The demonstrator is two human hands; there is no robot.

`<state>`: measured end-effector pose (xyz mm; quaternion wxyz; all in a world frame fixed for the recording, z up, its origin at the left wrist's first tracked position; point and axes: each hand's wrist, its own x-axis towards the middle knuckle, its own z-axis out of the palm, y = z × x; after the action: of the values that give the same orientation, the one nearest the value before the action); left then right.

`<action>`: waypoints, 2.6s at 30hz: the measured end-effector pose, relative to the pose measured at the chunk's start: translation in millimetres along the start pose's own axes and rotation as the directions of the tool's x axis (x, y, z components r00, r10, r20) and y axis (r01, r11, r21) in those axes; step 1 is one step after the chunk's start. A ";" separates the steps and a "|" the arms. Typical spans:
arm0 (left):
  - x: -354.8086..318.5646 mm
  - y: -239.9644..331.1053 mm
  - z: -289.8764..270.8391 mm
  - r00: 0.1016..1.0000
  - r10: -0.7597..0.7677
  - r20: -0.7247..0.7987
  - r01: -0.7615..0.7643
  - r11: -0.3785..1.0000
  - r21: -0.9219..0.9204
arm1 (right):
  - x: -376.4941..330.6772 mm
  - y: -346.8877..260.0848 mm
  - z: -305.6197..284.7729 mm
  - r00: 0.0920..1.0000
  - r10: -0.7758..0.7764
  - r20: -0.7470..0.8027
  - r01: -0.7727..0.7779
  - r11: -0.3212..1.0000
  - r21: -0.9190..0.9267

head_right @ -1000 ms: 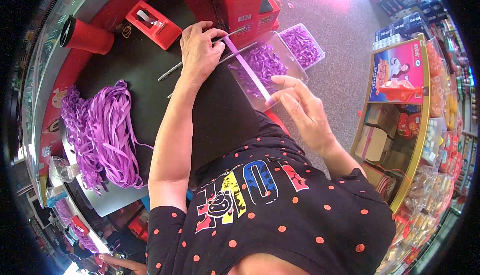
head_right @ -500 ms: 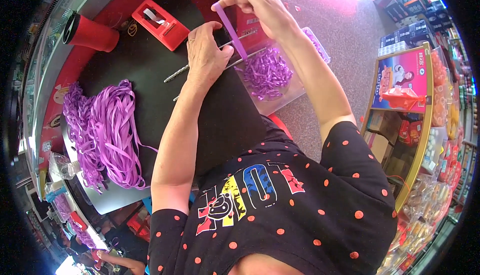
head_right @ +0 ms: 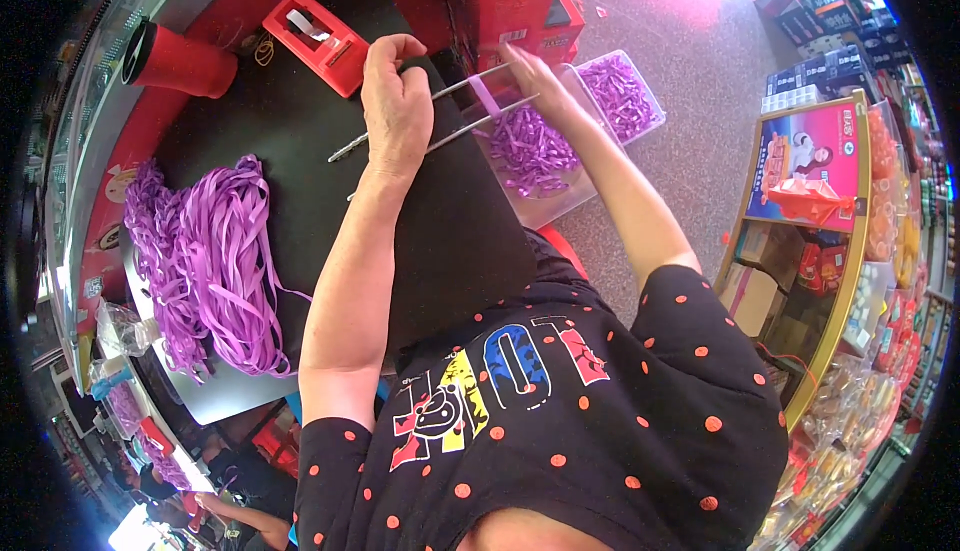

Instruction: The person is wrapping purple ribbons around metal rods to prepare or shape them for crafts.

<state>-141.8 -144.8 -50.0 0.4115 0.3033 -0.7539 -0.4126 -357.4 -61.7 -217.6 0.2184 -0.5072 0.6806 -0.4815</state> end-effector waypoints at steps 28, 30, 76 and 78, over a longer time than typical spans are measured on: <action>-86.0 56.9 38.7 0.641 -0.433 0.633 0.601 -0.230 -0.766 | -65.4 -210.6 -21.3 0.931 0.343 0.125 -0.364 0.900 0.240; -85.0 58.4 38.0 0.649 -0.431 0.627 0.578 -0.257 -0.775 | -66.6 -201.3 -19.1 0.943 0.324 0.074 -0.327 0.864 0.383; -98.1 39.6 37.7 0.664 -0.329 0.672 0.573 -0.354 -0.739 | 85.5 -267.4 36.9 0.853 0.316 0.416 -0.430 0.877 0.214; -98.6 39.8 38.0 0.663 -0.322 0.676 0.581 -0.349 -0.735 | 79.9 -260.4 39.6 0.855 0.315 0.413 -0.435 0.869 0.236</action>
<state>-132.5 -33.1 -64.0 0.2157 0.1406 -0.0444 -0.9653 -232.4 -156.6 8.6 0.5099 -0.3997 0.6277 -0.4315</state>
